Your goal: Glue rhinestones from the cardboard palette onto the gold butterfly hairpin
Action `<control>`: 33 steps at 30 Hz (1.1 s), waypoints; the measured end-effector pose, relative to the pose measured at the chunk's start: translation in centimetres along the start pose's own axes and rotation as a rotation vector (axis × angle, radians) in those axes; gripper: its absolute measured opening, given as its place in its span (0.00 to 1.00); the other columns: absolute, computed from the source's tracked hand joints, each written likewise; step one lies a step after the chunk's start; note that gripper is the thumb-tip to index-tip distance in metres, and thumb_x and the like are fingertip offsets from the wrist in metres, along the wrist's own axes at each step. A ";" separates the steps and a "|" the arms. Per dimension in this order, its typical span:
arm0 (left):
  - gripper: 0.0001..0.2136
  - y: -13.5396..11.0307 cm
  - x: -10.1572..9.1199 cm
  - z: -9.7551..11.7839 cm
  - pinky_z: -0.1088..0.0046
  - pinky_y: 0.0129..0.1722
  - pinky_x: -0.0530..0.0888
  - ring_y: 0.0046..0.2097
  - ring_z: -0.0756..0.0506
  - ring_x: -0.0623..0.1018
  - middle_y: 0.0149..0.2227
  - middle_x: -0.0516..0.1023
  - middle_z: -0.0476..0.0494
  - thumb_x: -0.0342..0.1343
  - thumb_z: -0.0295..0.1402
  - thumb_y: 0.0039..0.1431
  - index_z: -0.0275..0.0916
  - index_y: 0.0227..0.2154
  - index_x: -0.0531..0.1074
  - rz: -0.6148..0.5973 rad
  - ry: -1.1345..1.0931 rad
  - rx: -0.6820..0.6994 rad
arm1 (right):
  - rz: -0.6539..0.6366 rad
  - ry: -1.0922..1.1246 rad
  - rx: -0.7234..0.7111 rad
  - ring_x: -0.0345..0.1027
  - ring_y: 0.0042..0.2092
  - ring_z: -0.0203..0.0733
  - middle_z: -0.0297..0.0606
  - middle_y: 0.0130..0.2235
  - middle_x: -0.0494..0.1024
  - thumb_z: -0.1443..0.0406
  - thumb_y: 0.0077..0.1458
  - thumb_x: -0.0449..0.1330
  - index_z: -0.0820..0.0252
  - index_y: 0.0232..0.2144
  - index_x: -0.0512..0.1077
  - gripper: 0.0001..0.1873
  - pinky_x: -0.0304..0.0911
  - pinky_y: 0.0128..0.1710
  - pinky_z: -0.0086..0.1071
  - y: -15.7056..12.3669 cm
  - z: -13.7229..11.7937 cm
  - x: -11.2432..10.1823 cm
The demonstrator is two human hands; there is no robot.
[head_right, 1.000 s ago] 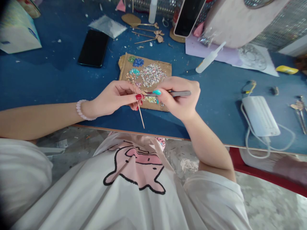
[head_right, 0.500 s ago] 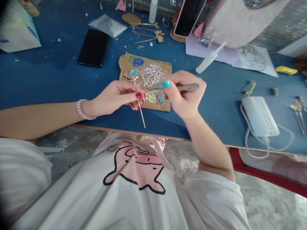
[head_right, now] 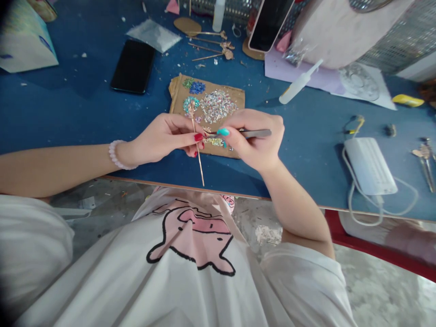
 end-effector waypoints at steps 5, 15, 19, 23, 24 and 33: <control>0.13 0.0 -0.1 0.2 0.79 0.28 0.81 0.29 0.51 0.83 0.28 0.83 0.49 0.68 0.43 0.60 0.38 0.35 0.81 0.000 0.041 0.046 | 0.007 -0.017 -0.031 0.71 0.23 0.31 0.29 0.21 0.73 0.54 0.65 0.62 0.55 0.27 0.77 0.17 0.66 0.23 0.29 0.0 0.0 0.0; 0.06 -0.1 0.1 0.8 0.84 0.27 0.79 0.28 0.53 0.83 0.27 0.83 0.50 0.67 0.33 0.62 0.35 0.33 0.81 -0.004 0.047 0.038 | 0.036 -0.030 -0.021 0.71 0.24 0.31 0.29 0.21 0.74 0.55 0.65 0.62 0.55 0.26 0.75 0.17 0.66 0.23 0.29 0.0 -0.3 -0.1; 0.06 -0.1 0.3 1.0 0.85 0.27 0.78 0.29 0.53 0.83 0.26 0.82 0.51 0.66 0.33 0.62 0.36 0.32 0.81 -0.035 0.042 0.068 | 0.021 -0.058 -0.054 0.72 0.25 0.30 0.29 0.22 0.75 0.56 0.66 0.61 0.56 0.26 0.75 0.17 0.64 0.23 0.27 -0.1 -0.5 -0.1; 0.05 -0.1 0.3 1.0 0.85 0.24 0.76 0.30 0.53 0.83 0.29 0.83 0.50 0.66 0.33 0.62 0.36 0.35 0.81 -0.035 0.053 0.087 | 0.017 -0.062 -0.043 0.72 0.25 0.30 0.29 0.22 0.75 0.56 0.66 0.61 0.56 0.26 0.76 0.18 0.64 0.23 0.26 -0.2 -0.5 -0.1; 0.05 -0.1 0.3 0.9 0.85 0.23 0.76 0.30 0.53 0.83 0.29 0.83 0.49 0.66 0.33 0.62 0.36 0.36 0.81 -0.033 0.059 0.088 | 0.016 -0.058 -0.042 0.72 0.25 0.30 0.29 0.22 0.75 0.56 0.66 0.61 0.56 0.26 0.76 0.18 0.64 0.23 0.27 -0.2 -0.5 -0.1; 0.04 0.0 0.3 0.7 0.85 0.23 0.75 0.30 0.53 0.83 0.30 0.84 0.50 0.65 0.33 0.61 0.38 0.35 0.82 -0.057 0.035 0.099 | 0.037 -0.076 -0.056 0.72 0.25 0.32 0.29 0.21 0.73 0.55 0.65 0.62 0.55 0.25 0.76 0.18 0.64 0.23 0.28 -0.2 -0.2 -0.3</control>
Point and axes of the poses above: each hand's wrist, its own y-axis towards the middle knuckle, its own x-axis out of the palm, z = x × y, the point moved 6 cm from there along y, towards the middle knuckle
